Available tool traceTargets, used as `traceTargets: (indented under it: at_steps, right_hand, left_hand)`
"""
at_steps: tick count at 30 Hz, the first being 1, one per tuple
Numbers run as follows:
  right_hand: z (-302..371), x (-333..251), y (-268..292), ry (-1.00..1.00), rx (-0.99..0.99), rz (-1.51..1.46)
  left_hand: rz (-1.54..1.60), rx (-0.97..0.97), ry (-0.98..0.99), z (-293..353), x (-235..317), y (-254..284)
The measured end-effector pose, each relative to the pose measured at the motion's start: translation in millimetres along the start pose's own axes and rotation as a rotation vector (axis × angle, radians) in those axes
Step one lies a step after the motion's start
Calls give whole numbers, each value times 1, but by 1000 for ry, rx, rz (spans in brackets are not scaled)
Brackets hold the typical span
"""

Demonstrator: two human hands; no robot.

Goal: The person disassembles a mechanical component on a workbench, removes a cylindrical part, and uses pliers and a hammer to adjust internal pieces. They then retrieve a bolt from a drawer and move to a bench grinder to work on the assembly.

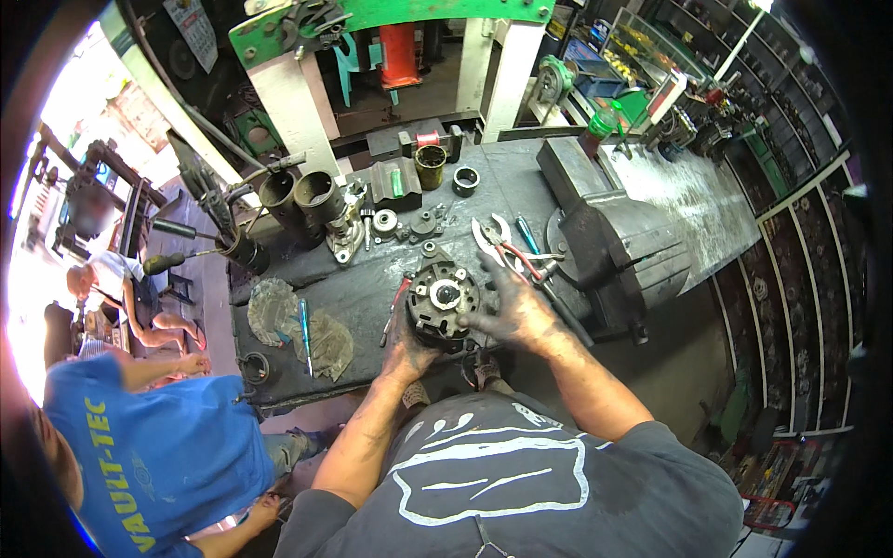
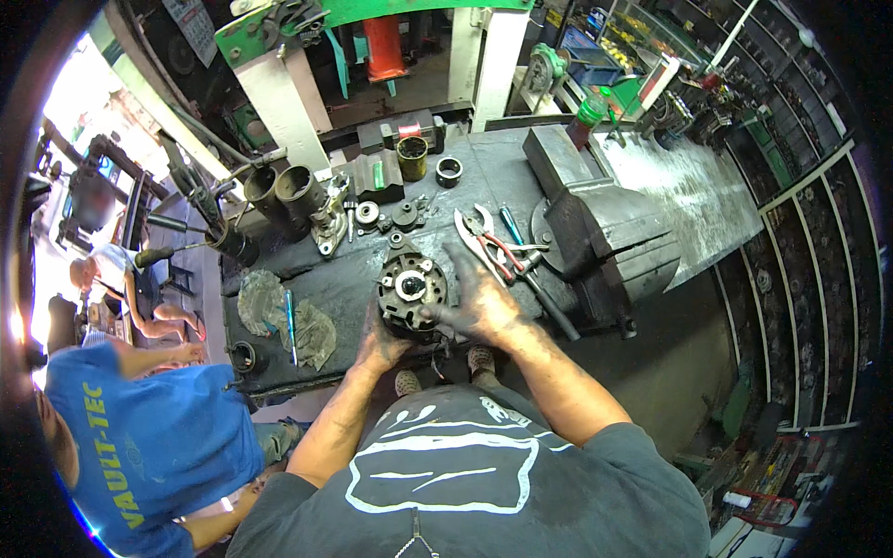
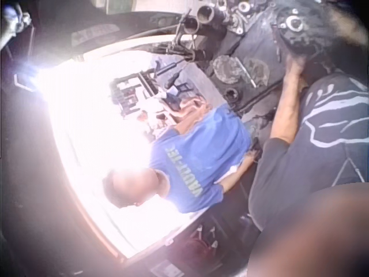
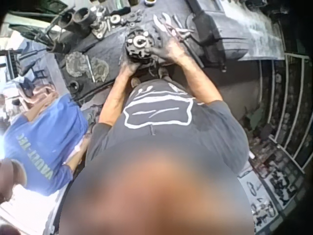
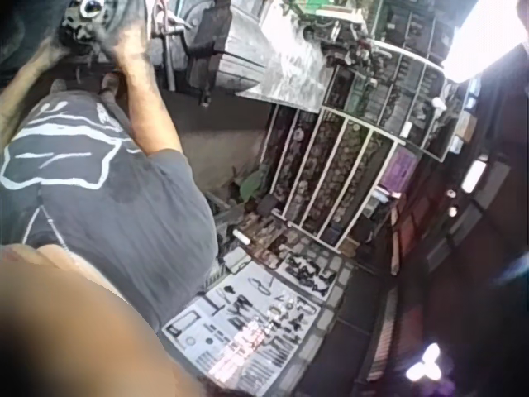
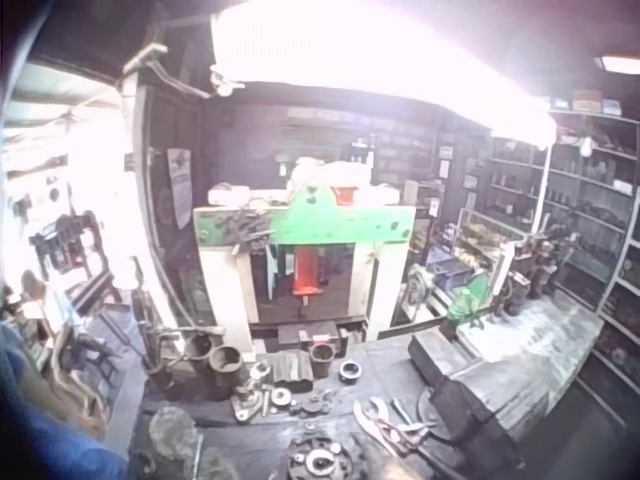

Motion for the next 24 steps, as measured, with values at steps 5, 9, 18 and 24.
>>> traceTargets:
  at_steps: [5,9,18,24]
  right_hand:
    - [21,112,26,-377,103,-161]
    - [53,213,3,-582,100,161]
    - [88,320,-59,-437,166,321]
    - [108,323,-51,-510,17,55]
  left_hand:
    - [-202,19,14,5,-5,-1]
    - [-81,-9,178,13,-16,-8]
    - [-728,-102,73,26,-53,-38]
    - [-895,-83,-10,46,-66,-32]
Point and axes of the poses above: each hand's wrist, its own z-axis away from the middle knuckle, its own y-axis out of the back of the hand, x = y × z, the point moved 6 cm from there along -z, towards the middle knuckle, and after that the axes turned 4 degrees about y, right-handed, at the moved point
